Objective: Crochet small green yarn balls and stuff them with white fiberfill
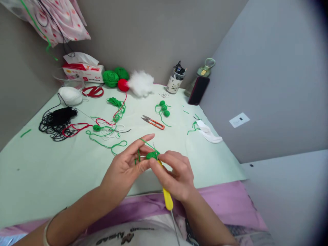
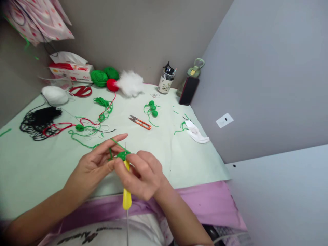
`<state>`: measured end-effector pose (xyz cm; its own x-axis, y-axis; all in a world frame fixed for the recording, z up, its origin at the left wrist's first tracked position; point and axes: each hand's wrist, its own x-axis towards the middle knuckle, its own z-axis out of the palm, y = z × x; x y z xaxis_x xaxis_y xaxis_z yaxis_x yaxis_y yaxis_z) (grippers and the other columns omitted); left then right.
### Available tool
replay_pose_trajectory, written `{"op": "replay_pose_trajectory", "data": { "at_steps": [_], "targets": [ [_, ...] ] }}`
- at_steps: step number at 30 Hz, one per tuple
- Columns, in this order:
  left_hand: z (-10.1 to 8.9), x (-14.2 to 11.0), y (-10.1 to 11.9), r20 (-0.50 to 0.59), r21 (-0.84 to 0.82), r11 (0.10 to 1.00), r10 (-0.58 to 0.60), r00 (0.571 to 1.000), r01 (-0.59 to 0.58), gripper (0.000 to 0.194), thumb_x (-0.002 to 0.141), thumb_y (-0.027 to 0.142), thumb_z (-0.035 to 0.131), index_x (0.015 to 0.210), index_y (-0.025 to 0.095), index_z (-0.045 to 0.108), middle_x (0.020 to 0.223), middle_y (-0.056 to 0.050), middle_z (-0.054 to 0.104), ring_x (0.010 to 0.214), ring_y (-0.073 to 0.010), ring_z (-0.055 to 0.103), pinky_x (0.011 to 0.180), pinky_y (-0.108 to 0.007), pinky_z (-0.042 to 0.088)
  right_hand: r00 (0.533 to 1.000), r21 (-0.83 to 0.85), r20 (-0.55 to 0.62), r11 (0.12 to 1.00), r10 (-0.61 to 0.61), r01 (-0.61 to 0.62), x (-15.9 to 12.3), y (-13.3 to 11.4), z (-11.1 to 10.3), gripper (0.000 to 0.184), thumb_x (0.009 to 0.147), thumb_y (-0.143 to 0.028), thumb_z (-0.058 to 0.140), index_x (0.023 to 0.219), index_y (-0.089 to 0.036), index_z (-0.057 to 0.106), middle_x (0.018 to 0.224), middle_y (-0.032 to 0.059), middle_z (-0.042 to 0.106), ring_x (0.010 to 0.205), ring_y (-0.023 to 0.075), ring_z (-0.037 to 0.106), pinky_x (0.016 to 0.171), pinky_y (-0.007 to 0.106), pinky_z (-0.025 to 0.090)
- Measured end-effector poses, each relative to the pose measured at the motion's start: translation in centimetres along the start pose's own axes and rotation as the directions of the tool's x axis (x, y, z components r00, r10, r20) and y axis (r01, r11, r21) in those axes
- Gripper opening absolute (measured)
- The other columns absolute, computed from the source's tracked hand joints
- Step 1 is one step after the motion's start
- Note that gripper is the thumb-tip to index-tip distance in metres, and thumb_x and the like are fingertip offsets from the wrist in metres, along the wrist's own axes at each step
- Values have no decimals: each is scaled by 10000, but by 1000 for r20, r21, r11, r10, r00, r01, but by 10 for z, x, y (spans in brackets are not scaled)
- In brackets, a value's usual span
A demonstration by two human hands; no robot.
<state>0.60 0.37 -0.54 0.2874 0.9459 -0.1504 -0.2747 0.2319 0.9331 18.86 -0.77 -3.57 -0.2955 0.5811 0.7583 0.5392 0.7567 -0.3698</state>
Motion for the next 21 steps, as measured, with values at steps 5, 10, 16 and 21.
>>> {"op": "replay_pose_trajectory", "data": {
  "at_steps": [5,10,16,21],
  "targets": [
    [-3,1,-2,152,-275,942,-157,976,195,602,787,328,853,1357,278,668,977,-15,623,886,-147,557,818,-247,467,993,242,-83,968,89,-67,1,-2,2,467,919,-120,690,1268,-430,699,1082,30,758,959,222,745,791,376,652],
    [-10,8,3,149,-276,936,-184,972,219,739,708,242,904,1395,273,634,931,7,586,849,-134,525,799,-249,436,960,484,-133,862,245,-153,13,0,1,275,986,-197,622,1179,-336,759,1017,53,784,891,213,739,717,376,624],
    [-20,12,5,165,-86,990,-93,982,108,698,743,216,877,1389,315,633,908,20,551,859,-142,548,766,-248,449,880,654,-30,675,474,-341,18,1,-8,163,979,-241,633,989,-270,794,861,40,754,704,179,709,644,350,599],
    [-26,13,7,204,33,999,-48,978,42,598,795,264,832,1367,298,662,929,-9,592,851,-162,563,731,-260,457,763,784,123,409,635,-467,25,7,-10,177,933,-357,697,865,-209,766,745,26,717,567,147,659,547,299,570]
  ]
}}
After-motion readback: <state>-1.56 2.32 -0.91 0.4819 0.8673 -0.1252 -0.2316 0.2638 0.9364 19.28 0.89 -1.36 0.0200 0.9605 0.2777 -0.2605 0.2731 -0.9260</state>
